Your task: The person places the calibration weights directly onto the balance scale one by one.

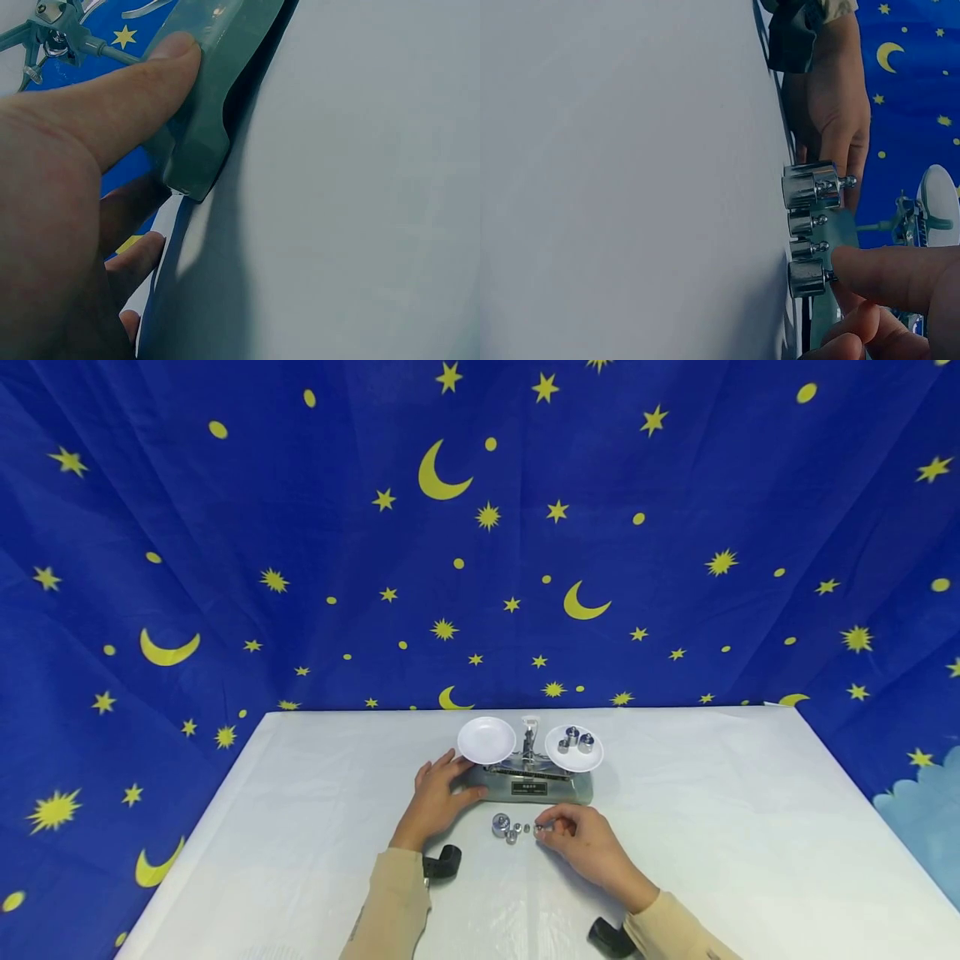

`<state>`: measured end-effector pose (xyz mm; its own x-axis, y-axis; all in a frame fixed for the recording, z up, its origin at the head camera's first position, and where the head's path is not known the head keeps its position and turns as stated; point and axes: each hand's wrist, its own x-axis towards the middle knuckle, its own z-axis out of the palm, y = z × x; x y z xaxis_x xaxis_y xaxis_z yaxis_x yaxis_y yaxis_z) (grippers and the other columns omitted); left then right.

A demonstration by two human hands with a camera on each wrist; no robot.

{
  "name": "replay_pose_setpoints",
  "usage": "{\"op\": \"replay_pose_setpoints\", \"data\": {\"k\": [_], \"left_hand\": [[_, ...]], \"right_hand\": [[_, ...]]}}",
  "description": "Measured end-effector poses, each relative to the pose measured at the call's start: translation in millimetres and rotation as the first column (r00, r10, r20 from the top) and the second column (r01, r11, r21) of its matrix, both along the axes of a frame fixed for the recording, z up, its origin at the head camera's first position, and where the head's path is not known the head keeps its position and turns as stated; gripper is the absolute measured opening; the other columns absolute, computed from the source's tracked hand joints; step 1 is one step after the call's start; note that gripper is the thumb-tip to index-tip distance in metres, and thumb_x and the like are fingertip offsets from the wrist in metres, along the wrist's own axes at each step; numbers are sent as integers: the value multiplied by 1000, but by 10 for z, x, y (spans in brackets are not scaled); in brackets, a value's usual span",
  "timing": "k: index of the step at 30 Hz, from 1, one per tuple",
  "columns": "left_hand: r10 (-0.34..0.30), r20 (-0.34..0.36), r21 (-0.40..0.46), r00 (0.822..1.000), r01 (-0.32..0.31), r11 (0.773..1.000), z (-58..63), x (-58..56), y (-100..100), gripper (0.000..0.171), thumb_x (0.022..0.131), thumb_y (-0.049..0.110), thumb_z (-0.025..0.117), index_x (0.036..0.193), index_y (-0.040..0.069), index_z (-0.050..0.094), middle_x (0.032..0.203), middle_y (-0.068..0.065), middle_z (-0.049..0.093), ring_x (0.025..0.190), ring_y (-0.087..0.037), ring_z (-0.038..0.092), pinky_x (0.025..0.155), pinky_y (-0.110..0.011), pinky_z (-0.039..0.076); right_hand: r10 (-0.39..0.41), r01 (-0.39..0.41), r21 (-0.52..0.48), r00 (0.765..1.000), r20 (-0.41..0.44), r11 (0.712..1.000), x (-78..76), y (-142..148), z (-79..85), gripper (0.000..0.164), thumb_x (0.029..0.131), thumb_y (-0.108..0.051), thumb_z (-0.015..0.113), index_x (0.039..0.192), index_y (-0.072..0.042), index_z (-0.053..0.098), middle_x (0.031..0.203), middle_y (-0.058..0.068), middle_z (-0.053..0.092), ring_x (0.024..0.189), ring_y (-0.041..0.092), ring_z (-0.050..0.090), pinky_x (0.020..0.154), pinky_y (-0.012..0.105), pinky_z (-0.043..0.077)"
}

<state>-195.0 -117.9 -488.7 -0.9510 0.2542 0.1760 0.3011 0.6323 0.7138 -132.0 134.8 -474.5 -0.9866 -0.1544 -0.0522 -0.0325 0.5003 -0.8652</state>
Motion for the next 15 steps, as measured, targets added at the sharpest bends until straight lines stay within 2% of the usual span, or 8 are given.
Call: {"op": "replay_pose_setpoints", "data": {"k": [8,15], "left_hand": [[-2,-40,-7,999,2,1000,-17,3,2,54,86,30,78,131,2,64,137,-15,62,140,-44,40,114,-68,14],[1,-7,4,1000,-1,1000,-4,1,3,56,88,32,77,133,4,64,139,-13,61,143,-41,38,116,-66,11]], "right_hand": [[2,-2,18,1000,-18,1000,-2,-2,11,10,84,-12,80,92,-11,75,67,-4,52,59,10,46,53,23,37],[-5,6,45,1000,-28,999,-5,-5,-33,8,84,-10,78,91,-13,75,66,-5,52,59,9,46,54,23,38]]}}
